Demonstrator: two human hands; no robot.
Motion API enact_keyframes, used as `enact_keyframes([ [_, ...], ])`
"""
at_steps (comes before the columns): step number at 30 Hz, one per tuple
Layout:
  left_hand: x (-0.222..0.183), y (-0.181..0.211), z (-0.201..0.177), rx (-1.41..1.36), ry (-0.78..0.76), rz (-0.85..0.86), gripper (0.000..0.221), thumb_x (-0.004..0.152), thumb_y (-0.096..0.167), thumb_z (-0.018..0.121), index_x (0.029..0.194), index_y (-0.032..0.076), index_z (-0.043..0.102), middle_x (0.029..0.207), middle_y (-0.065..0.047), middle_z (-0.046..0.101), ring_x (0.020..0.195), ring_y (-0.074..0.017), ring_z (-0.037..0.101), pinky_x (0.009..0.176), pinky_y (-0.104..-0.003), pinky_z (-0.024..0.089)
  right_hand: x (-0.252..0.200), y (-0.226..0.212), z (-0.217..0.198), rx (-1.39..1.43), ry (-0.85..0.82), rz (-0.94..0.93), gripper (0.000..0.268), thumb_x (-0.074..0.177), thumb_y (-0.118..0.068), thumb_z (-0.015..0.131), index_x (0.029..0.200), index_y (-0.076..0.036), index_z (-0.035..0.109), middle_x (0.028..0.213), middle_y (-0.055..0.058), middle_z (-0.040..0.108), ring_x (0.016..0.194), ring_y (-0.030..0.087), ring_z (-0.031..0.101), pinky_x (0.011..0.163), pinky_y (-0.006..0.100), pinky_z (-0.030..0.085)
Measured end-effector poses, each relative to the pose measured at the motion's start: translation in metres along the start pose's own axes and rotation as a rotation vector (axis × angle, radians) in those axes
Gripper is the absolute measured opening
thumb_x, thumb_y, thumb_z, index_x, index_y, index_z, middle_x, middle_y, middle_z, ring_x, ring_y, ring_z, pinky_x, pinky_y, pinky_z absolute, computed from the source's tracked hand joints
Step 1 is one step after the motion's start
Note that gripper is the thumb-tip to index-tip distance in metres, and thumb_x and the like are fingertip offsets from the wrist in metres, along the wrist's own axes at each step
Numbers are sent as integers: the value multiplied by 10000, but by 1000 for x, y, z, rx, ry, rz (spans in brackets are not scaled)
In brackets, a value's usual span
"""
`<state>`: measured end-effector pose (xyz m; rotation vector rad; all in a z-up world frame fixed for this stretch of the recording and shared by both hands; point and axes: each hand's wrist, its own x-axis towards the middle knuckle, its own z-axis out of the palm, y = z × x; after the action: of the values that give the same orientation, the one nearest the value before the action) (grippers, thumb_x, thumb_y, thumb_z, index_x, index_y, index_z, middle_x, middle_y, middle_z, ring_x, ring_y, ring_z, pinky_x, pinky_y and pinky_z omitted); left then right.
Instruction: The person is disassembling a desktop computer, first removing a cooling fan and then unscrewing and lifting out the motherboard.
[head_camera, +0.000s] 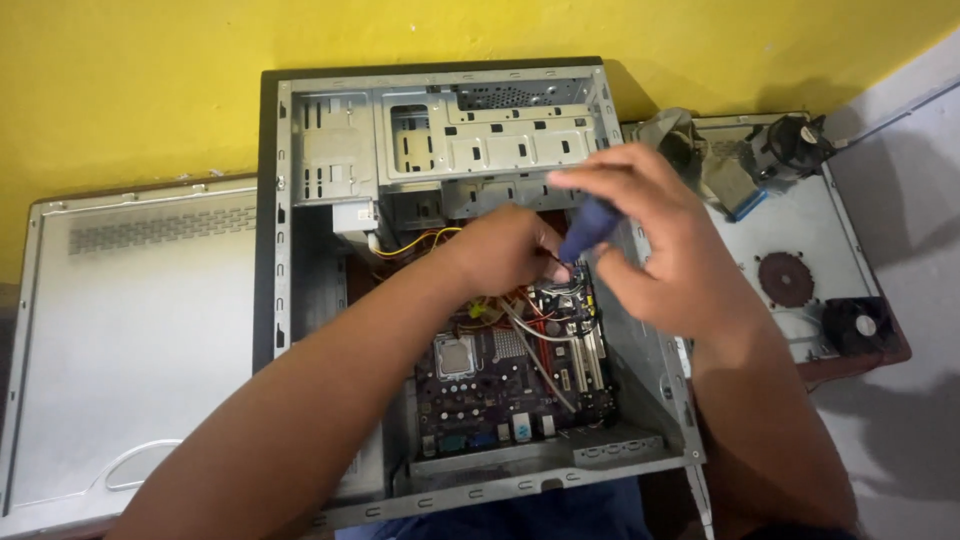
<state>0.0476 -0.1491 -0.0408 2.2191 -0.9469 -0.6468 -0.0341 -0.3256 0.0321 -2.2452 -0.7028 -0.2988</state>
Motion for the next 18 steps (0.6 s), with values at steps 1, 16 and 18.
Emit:
enact_keyframes([
  [1,2,-1,1,1,1,-2,142,818,249,818,957,232,842,723,3,773,573,-172,611,663,-318,500,1,-6,1,1,0,-2,660,789,113,573,1408,-116,564,1200,106,562,910,201,544,813,311,481],
  [16,4,-9,5,-145,-151,71,268,858,60,679,1035,189,833,886,67,822,693,-84,670,713,-260,535,-2,-17,21,-120,294,122,505,859,39,764,1318,17,555,991,115,603,865,209,593,795,322,517],
  [18,4,-9,1,-100,-100,44,141,815,192,812,949,157,840,762,27,783,632,-128,640,684,-290,513,-2,-17,21,-179,321,119,440,842,10,804,1231,0,600,936,98,594,818,214,584,730,332,478],
])
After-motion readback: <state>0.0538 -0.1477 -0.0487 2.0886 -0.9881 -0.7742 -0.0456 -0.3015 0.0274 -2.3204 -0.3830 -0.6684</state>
